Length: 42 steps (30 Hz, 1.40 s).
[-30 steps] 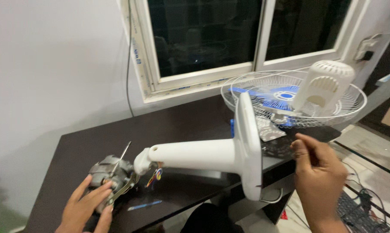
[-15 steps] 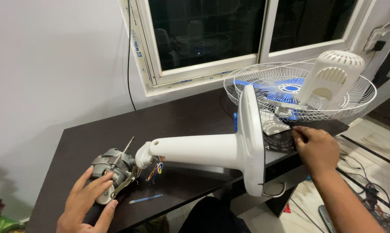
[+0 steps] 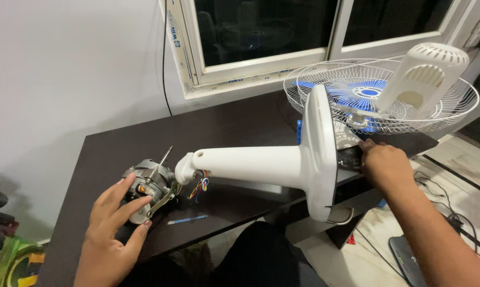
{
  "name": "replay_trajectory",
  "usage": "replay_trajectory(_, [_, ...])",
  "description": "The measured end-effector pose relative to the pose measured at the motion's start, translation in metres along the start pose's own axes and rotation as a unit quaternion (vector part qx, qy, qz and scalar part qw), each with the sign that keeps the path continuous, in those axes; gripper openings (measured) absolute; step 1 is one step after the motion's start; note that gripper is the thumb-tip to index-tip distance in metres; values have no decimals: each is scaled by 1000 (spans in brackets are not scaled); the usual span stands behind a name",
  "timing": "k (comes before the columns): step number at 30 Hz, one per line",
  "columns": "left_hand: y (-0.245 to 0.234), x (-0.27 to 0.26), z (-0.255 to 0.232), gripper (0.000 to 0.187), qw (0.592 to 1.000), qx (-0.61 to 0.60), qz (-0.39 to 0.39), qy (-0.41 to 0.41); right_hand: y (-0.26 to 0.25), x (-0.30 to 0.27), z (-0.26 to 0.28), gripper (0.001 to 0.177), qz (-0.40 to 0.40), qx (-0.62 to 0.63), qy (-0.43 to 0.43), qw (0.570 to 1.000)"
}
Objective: The person disassembles a table fan by removing screws from the rear housing and detaching the motor assembly. They then reattach the rear housing and secure it with screws using a screwdriver.
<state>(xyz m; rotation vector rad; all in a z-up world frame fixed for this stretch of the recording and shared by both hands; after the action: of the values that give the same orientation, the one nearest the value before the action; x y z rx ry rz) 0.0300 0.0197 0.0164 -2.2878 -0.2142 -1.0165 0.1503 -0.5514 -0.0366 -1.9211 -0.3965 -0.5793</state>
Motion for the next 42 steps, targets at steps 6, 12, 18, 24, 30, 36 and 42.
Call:
replay_trajectory(6, [0,2,-7,46,1000,13,0,2,26,2,-2,61,28,-17,-22,999])
replay_trajectory(12, [2,0,-6,47,999,-9,0,-30,-10,-2,14,58,-16,43,47,998])
replay_trajectory(18, [2,0,-4,49,1000,6,-1,-21,-105,-73,64,53,-70,455,266,847])
replay_trajectory(24, [5,-2,-1,45,1000,-8,-16,-9,-128,-108,125,88,-60,475,183,859])
replay_trajectory(30, [12,-1,15,46,999,22,-22,-33,-77,-54,133,81,150,419,154,882])
replay_trajectory(36, [16,2,30,47,997,65,-28,37,-86,-4,146,66,94,446,141,879])
replay_trajectory(42, [19,6,36,52,998,64,-10,-18,-149,-13,188,54,-238,395,205,863])
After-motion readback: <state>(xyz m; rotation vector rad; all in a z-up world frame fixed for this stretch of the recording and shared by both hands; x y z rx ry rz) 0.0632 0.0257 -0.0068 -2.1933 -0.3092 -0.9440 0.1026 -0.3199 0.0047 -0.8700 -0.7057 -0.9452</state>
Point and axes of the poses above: each hand's wrist, its own x-axis towards the middle knuckle, its own y-axis out of the palm, z = x × y, the point moved 2 cm from there along x, towards the middle knuckle, and after that the axes turned 12 degrees about -x, right-handed, at the moved point
